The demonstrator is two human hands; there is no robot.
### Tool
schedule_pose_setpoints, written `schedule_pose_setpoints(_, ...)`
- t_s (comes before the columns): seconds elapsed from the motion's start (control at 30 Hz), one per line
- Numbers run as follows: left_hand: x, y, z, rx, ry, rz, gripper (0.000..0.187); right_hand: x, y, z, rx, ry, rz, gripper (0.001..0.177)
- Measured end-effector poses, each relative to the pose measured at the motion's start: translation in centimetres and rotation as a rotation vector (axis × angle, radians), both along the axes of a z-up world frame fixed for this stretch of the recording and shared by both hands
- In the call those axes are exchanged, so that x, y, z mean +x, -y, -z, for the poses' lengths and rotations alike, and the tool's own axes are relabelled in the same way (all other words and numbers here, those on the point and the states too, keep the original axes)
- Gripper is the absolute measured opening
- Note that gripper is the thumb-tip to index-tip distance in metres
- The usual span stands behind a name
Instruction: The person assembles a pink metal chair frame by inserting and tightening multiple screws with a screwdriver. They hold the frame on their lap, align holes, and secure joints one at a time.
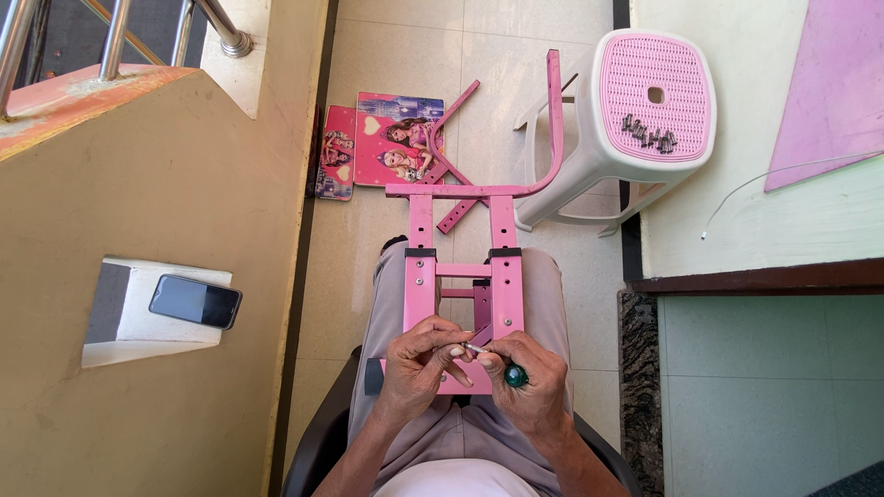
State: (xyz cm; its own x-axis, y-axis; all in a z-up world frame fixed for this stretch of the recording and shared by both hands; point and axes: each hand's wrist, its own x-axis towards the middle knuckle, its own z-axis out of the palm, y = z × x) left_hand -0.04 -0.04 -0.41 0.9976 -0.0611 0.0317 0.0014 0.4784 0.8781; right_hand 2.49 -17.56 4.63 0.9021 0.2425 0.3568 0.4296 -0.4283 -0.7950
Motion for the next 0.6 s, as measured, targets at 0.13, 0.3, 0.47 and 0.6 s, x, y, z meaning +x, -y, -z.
schedule_pose_setpoints(0.13, 0.1, 0.3, -0.1, -0.04, 0.007, -0.052, 0.02, 0.3, 0.1, -0.8, 0.075, 0.025, -0.05, 0.039)
schedule_pose_setpoints(0.3, 0.0, 0.2, -0.5, 0.007, -0.006, -0.068, 0.021, -0.2, -0.3, -1.1, 0.067, 0.039, -0.031, 0.026)
schedule_pose_setpoints(0.47, -0.2, 0.5, -1.3, 0.064, 0.03, -0.072, 0.019, -0.1, -0.1, -0.2, 0.055, -0.007, -0.002, 0.018)
schedule_pose_setpoints(0.6, -0.1, 0.7, -1.6, 0.119, 0.063, -0.082, 0.019, -0.1, 0.2, 0.4, 0.031, -0.044, -0.006, 0.02)
